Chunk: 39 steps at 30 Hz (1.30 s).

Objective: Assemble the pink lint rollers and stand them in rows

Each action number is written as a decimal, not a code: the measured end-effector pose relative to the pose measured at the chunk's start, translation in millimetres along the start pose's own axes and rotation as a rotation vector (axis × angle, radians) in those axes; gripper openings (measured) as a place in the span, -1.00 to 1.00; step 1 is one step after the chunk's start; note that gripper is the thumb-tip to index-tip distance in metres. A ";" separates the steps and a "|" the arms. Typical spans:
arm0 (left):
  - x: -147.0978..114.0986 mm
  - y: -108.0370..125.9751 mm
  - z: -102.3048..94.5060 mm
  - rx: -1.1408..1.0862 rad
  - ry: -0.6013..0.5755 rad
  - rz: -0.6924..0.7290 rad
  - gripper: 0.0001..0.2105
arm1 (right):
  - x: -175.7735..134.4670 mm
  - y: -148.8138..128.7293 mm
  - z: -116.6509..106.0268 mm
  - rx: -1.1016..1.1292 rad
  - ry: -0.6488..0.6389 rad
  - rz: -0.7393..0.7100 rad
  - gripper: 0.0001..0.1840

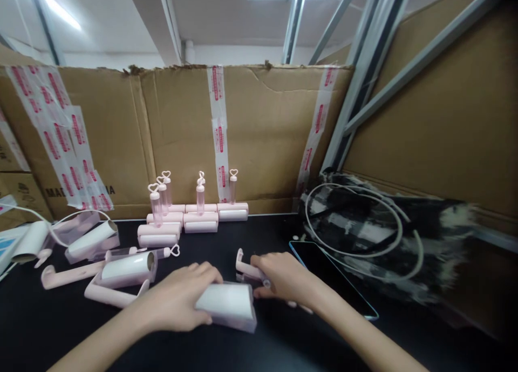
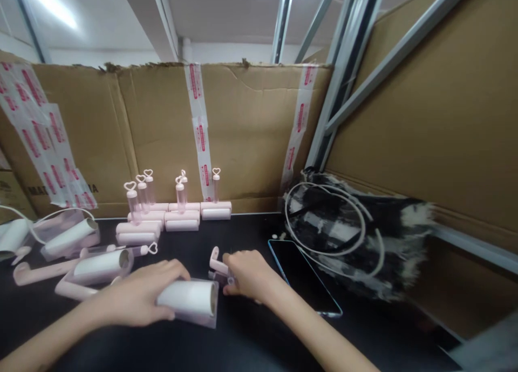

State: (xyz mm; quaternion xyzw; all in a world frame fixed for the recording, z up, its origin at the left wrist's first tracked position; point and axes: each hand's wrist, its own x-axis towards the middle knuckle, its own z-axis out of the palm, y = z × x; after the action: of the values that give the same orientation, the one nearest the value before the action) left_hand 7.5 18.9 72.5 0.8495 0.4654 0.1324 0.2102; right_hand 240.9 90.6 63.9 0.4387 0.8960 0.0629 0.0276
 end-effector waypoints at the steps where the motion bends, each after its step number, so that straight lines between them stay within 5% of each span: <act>1: 8.4 7.5 5.7 0.028 0.002 0.041 -0.59 | 6.8 7.8 -0.1 0.003 0.012 -0.006 -0.65; 4: 44.9 23.9 20.2 0.108 0.016 0.133 -0.56 | 33.4 38.7 -2.4 0.018 0.043 -0.019 -0.73; 9: 111.0 25.9 29.1 0.148 0.070 0.006 -0.53 | 69.2 82.5 -3.8 0.068 0.046 -0.076 -0.82; 15: 147.7 10.7 38.0 0.092 0.136 -0.088 -0.41 | 64.6 99.2 -12.9 0.154 0.112 -0.085 -0.78; 20: 155.5 6.1 53.4 0.076 0.174 -0.128 -0.31 | 83.2 99.1 -28.1 0.203 0.276 0.190 -0.56; 24: 161.6 12.2 67.0 0.088 0.241 -0.188 -0.30 | 132.3 80.5 -26.0 0.201 0.345 0.432 -0.67; 28: 168.8 16.1 74.8 0.105 0.324 -0.246 -0.31 | 164.6 61.0 -20.0 0.255 0.401 0.512 -0.70; 32: 182.4 9.8 75.2 0.124 0.400 -0.289 -0.38 | 156.0 60.5 -32.2 0.303 0.584 0.527 -0.69; 39: 208.9 -3.0 64.0 0.121 0.471 -0.329 -0.35 | 88.2 64.7 -79.5 0.354 1.028 0.470 -0.67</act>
State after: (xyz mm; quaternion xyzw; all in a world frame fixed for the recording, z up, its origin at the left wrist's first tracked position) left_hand 143.3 182.1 21.1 0.7195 0.6400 0.2621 0.0637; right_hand 229.1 192.5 152.0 0.5367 0.6700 0.1215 -0.4982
